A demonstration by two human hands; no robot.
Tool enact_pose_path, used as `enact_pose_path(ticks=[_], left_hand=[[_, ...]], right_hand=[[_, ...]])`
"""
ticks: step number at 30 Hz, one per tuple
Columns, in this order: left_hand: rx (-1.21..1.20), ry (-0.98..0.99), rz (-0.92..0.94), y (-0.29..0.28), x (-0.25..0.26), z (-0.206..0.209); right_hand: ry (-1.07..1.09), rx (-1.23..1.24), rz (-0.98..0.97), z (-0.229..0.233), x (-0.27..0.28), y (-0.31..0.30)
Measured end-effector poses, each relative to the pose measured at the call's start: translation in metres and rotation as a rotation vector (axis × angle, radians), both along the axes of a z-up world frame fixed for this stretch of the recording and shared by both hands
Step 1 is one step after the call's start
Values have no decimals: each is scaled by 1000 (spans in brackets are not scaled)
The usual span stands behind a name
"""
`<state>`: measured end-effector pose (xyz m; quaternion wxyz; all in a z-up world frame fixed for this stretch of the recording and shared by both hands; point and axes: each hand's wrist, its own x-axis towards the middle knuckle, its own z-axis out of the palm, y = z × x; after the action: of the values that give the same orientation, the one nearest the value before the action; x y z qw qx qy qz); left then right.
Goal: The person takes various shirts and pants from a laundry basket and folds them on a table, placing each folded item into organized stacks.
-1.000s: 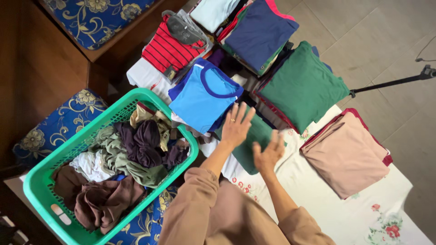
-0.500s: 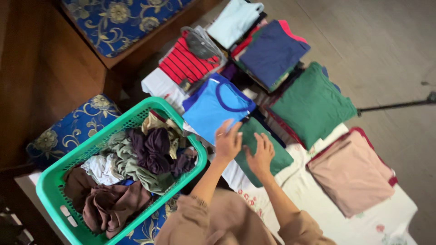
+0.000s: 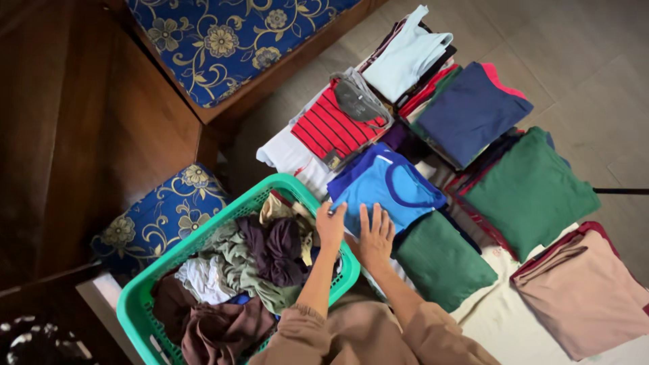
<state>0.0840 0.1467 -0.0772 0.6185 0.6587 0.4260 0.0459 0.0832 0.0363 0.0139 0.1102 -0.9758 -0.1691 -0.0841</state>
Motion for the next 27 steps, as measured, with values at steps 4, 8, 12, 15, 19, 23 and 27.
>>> enact_pose_path(ticks=[4, 8, 12, 15, 19, 23, 27], left_hand=[[-107, -83, -405, 0, 3, 26], [-488, -302, 17, 14, 12, -12], [-509, 123, 102, 18, 12, -38], [-472, 256, -56, 13, 16, -39], [-478, 229, -204, 4, 18, -41], [-611, 8, -40, -10, 14, -23], [-511, -67, -73, -18, 15, 10]], right_hand=[[-19, -36, -113, -8, 9, 9], [264, 106, -237, -3, 18, -2], [298, 447, -345, 1, 24, -11], [212, 409, -312, 4, 21, -10], [200, 200, -252, 7, 22, 5], [211, 10, -179, 14, 20, 16], [270, 31, -198, 21, 27, 10]])
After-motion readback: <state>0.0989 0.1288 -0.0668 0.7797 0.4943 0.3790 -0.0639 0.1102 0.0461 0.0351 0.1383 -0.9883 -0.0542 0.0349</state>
